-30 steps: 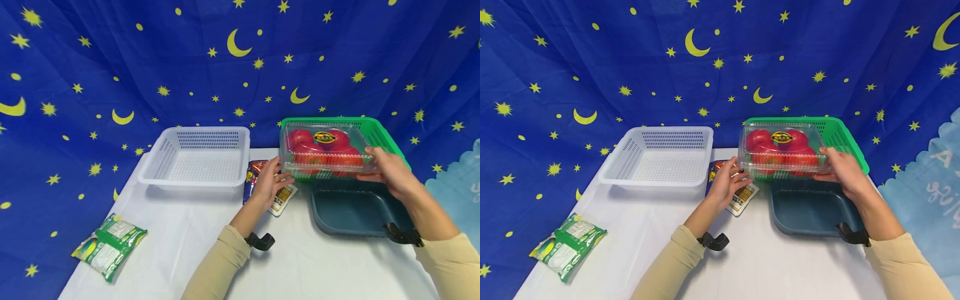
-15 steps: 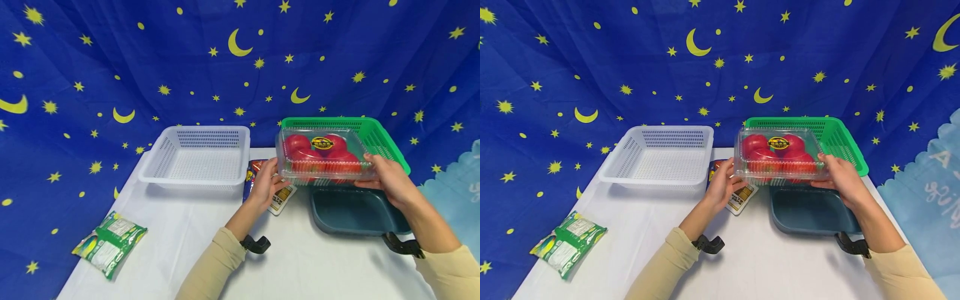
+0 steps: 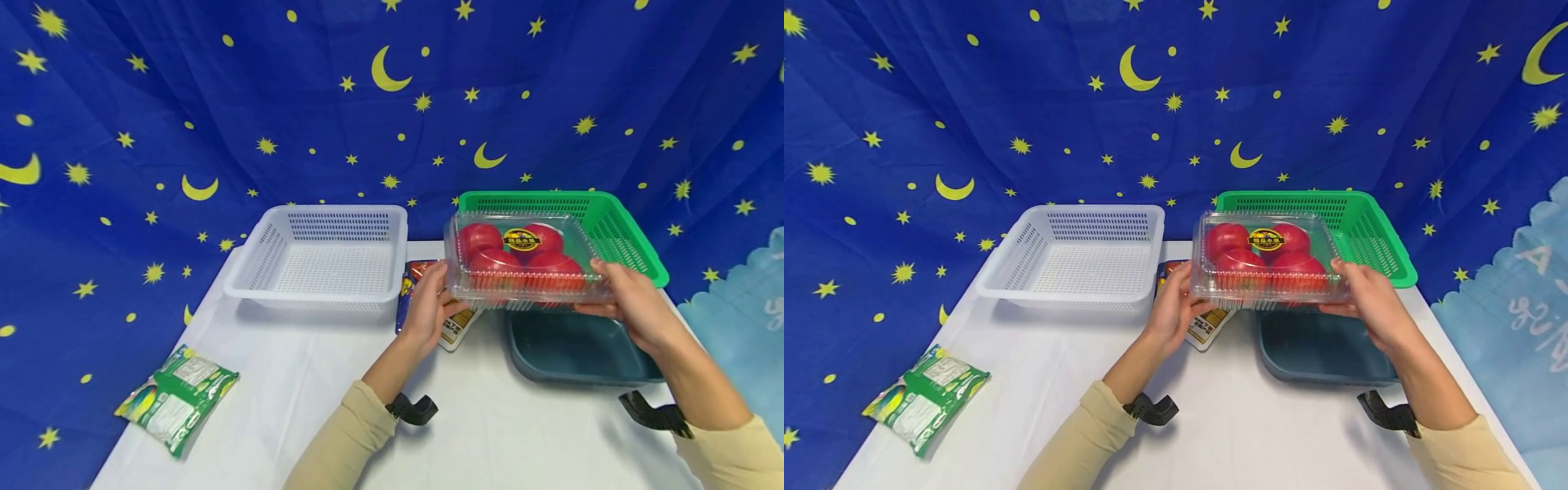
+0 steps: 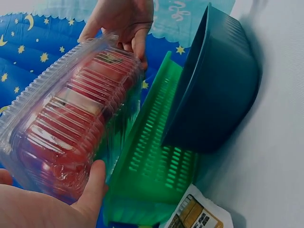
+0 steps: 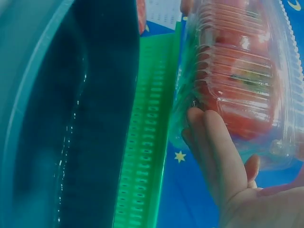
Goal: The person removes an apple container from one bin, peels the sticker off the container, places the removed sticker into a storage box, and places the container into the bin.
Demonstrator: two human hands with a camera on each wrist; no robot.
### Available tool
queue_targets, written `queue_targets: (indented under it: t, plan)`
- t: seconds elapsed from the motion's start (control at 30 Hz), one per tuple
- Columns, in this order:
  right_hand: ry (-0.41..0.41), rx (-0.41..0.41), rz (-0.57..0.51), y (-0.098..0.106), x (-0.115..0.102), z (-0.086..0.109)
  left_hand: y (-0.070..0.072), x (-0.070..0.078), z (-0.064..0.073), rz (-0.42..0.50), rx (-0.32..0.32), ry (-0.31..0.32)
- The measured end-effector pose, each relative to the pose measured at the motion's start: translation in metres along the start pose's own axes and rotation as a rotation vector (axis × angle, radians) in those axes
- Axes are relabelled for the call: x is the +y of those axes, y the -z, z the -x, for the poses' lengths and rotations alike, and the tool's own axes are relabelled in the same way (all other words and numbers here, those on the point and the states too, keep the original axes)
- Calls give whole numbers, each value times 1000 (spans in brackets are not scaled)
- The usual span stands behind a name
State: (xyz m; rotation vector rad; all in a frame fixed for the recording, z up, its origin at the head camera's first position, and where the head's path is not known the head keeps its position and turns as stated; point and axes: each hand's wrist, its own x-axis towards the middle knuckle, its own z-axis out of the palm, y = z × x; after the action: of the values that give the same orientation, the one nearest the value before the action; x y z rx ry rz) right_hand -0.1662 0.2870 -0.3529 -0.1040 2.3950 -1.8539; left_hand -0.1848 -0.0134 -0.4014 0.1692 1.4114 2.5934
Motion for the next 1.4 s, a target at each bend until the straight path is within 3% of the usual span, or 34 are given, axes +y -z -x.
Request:
queue_targets:
  t: [0.57, 0.77, 1.0, 1.4]
  plan:
    - [36, -3, 106, -14, 4, 19, 5, 7, 22, -101, 21, -20]
    - [28, 37, 199, -24, 5, 29, 11, 9, 29, -136, 9, -17]
    - [-6, 53, 240, -31, 6, 41, 16, 13, 37, -149, 0, 4]
    - [-4, 80, 294, -46, 6, 55, 28, 16, 51, -175, -32, -18]
